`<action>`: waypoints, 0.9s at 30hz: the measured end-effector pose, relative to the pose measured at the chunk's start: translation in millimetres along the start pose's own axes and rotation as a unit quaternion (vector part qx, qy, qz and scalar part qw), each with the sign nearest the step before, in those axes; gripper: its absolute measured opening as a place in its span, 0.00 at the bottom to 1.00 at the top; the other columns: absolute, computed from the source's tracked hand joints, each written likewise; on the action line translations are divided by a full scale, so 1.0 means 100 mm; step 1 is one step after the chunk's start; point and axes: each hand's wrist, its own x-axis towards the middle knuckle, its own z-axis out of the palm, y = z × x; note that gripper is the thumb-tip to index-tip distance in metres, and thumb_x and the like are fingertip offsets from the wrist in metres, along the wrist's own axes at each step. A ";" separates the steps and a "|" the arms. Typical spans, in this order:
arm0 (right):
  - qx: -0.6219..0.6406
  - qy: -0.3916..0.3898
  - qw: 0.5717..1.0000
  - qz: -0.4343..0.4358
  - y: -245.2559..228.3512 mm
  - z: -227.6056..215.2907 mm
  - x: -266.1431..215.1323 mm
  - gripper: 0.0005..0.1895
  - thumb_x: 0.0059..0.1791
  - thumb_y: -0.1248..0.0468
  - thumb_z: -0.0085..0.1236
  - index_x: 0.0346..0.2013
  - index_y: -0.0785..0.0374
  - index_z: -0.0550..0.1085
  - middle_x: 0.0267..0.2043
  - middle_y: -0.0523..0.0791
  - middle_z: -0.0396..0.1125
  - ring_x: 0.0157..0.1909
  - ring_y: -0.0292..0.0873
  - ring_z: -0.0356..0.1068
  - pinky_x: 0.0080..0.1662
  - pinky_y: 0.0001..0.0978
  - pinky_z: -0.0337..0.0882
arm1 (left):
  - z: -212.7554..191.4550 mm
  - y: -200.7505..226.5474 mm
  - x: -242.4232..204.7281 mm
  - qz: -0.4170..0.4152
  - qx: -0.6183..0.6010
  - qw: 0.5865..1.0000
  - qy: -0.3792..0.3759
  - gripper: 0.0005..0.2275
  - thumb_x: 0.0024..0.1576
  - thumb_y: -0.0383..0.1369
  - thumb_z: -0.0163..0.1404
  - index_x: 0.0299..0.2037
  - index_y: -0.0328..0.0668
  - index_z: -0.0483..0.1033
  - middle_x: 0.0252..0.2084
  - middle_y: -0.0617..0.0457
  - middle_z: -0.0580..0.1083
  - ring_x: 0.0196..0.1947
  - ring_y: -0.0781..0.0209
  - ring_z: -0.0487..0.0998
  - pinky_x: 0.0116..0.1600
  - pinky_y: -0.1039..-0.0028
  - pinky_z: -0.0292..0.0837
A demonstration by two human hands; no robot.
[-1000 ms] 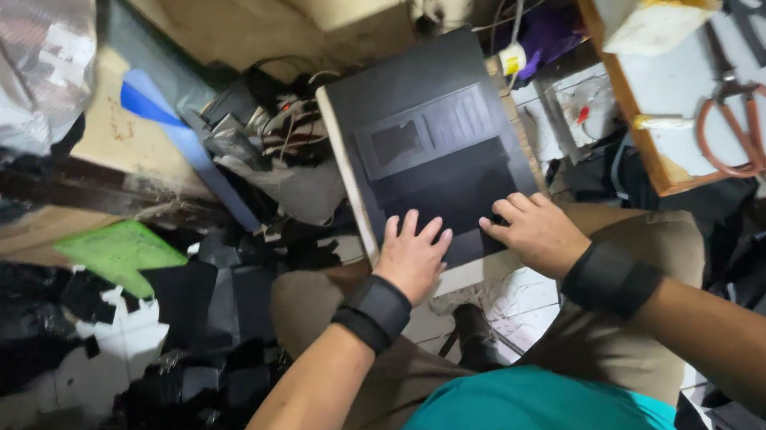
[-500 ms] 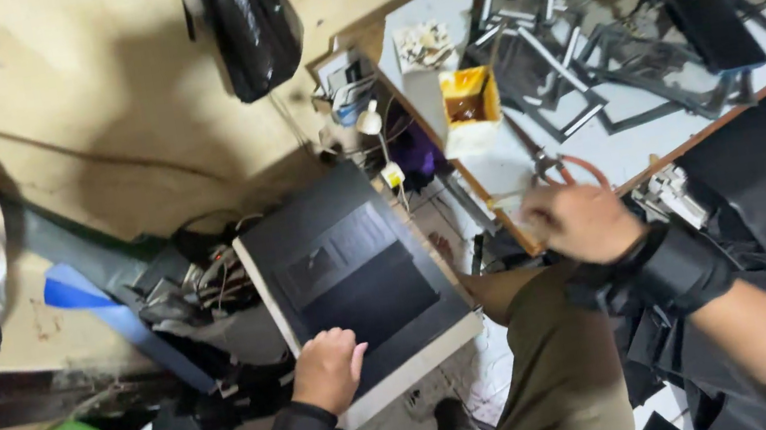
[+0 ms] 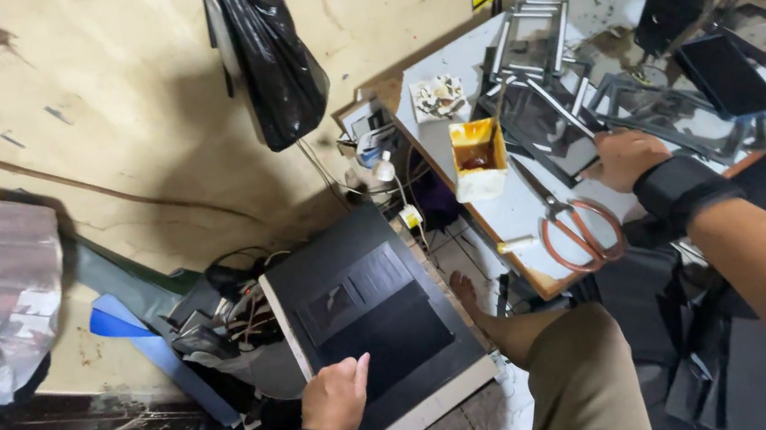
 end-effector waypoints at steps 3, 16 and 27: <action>-0.021 0.026 0.999 0.033 0.10 0.08 0.16 0.36 0.43 0.42 0.65 0.51 0.67 0.67 0.49 0.64 0.74 0.52 0.66 0.75 0.51 0.53 0.74 | -0.02 -0.02 0.00 -0.017 -0.018 0.999 -0.027 0.23 0.64 0.51 0.44 0.20 0.47 0.67 0.23 0.42 0.75 0.30 0.32 0.77 0.33 0.43 0.67; 0.114 0.017 0.993 0.029 0.19 0.01 0.09 0.32 0.35 0.47 0.66 0.50 0.58 0.81 0.53 0.57 0.76 0.57 0.59 0.74 0.54 0.45 0.72 | -0.08 0.05 0.04 0.001 -0.015 0.999 -0.038 0.21 0.64 0.50 0.45 0.23 0.47 0.71 0.25 0.43 0.76 0.30 0.33 0.78 0.33 0.44 0.69; 0.145 0.392 0.893 -0.165 1.02 -0.35 -0.55 0.13 0.60 0.70 0.64 0.53 0.79 0.73 0.46 0.63 0.67 0.42 0.61 0.68 0.45 0.50 0.67 | -0.26 0.11 0.03 0.082 -0.073 0.992 0.057 0.13 0.62 0.43 0.52 0.28 0.48 0.72 0.28 0.47 0.75 0.30 0.39 0.78 0.34 0.48 0.70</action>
